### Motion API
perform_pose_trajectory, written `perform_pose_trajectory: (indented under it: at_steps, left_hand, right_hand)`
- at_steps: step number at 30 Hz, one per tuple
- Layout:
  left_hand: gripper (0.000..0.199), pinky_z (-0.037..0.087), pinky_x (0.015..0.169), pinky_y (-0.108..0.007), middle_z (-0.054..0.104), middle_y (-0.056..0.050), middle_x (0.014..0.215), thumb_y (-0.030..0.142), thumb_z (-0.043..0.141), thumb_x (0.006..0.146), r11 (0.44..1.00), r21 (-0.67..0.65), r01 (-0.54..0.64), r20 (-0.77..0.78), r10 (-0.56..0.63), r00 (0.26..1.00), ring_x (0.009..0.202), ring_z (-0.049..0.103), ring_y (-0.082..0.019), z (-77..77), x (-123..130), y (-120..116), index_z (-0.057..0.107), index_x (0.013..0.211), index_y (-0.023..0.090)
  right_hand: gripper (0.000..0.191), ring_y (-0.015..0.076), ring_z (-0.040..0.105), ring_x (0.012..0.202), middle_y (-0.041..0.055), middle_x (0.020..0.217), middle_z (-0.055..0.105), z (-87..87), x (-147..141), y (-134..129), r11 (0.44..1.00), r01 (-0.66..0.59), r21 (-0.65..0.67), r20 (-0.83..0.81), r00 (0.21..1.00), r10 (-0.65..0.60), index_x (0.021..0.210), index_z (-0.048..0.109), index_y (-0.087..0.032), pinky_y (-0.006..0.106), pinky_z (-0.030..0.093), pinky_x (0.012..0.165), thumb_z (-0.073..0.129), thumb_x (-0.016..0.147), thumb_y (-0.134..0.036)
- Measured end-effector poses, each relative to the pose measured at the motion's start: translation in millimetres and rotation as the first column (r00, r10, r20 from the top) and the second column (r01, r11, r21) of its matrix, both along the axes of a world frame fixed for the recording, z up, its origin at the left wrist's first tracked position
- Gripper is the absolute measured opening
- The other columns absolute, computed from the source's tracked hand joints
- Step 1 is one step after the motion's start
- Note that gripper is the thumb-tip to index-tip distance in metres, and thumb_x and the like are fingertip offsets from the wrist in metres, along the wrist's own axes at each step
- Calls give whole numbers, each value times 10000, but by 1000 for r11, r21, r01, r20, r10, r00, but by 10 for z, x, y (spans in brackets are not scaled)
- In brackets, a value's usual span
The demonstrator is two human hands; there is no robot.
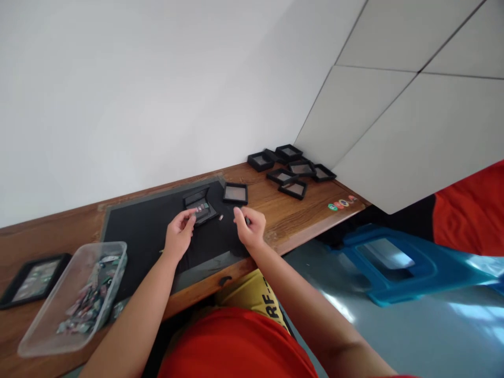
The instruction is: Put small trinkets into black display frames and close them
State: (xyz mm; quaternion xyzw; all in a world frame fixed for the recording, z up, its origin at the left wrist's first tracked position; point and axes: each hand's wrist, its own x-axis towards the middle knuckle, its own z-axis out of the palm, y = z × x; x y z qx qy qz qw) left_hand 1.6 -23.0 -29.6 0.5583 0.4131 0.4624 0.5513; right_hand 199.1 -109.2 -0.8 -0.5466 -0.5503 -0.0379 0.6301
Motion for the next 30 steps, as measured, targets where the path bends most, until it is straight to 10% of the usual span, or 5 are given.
perform_pose_trajectory:
  at_steps: [10,20,30]
  left_hand:
    - [470,605,575,-303,799,-104,969,532,753,782,987,144,-73,-156,95,983,728,717,-194,-140,64,94,801,1062,159]
    - [214,613,987,-471,833,-109,1061,270,704,887,920,361,-149,-397,296,869,894,747,-248,-127,46,144,842,1025,180]
    - [293,578,847,-396,705,-146,1166,359,685,898,828,535,-169,-334,391,858,764,636,-192,13,-76,-177,718,1122,173]
  right_hand:
    - [478,80,457,418,-28,488,530,-287,309,-1365,972,212,106,-35,977,-209,550,570,-190,232,364,470,666,1018,-209]
    - [632,92,396,436,-15,463,443,-294,437,-1315,990,142,9,-84,986,-141,493,484,-201,257,341,472,604,1057,-459]
    - [659,99,320,445,-26,452,374,-180,789,-1441,972,233,18,-117,966,-230,484,432,-219,288,284,453,697,972,-574]
